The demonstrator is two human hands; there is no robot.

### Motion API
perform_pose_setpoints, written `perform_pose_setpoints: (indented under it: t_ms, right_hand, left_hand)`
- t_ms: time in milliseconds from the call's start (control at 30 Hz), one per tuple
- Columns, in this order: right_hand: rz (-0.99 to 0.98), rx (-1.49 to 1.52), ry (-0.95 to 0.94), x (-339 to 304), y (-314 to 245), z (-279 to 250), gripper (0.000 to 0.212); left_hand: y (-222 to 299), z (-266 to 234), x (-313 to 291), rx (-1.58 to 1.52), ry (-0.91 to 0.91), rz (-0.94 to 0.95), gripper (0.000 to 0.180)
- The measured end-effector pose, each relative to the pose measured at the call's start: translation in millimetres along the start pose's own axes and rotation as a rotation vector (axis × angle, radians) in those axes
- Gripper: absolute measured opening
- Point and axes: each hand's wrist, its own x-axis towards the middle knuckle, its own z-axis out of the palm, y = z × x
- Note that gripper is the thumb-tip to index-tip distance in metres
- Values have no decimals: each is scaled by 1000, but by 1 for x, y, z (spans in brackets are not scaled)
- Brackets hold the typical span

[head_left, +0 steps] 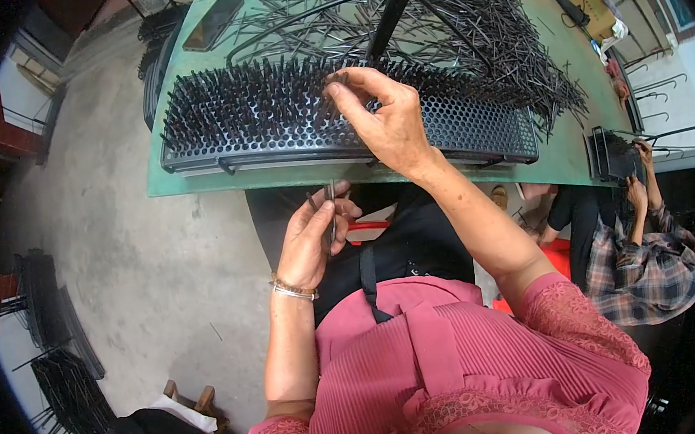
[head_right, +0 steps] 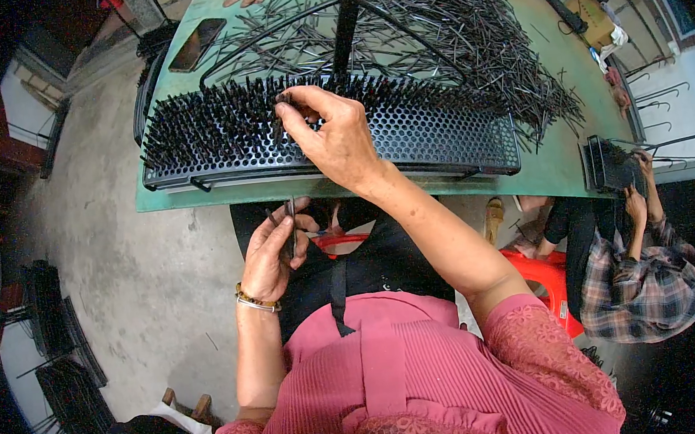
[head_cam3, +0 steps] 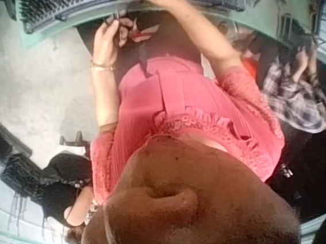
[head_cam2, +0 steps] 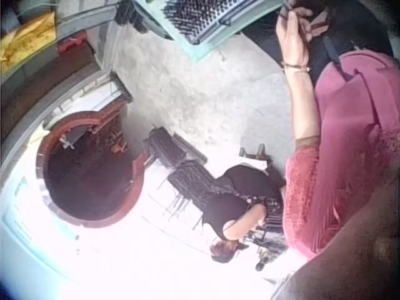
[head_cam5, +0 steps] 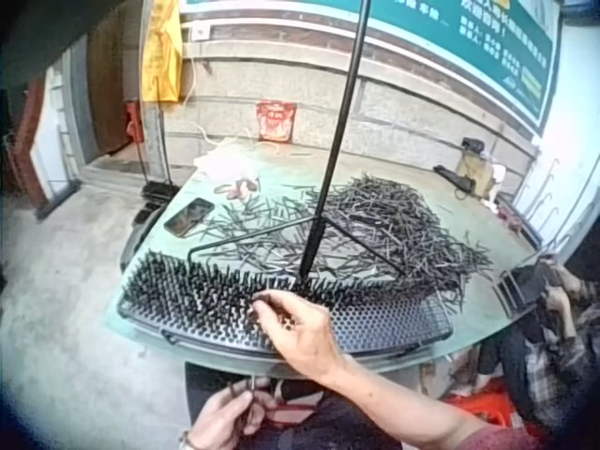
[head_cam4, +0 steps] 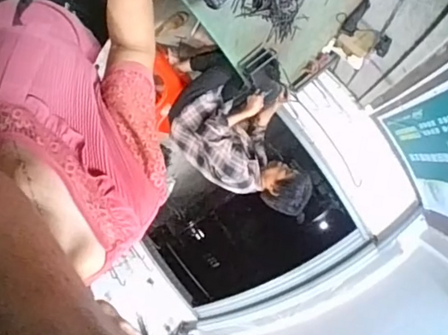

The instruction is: Manually inserting long metal pins or spikes into a perforated template jig at a workbench.

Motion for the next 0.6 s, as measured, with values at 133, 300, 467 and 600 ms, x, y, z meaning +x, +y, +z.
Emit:
perform_pose_setpoints:
  t_ms: [133,300,467,600]
  right_hand:
    - [-68,-41,-32,1,1,-1,19]
    - [8,25,-31,-1,-3,2,19]
    - [-94,-65,-4,-2,3,3,19]
    - [-197,-153,-16,-4,5,4,19]
  left_hand:
    - [-1,-1,0,-3,-1,-2,38]
    - [-2,-1,1,-12,6,-7,39]
    - [-2,0,1,-30,10,-21,39]
    - [-3,-1,2,-50,11,-24,37]
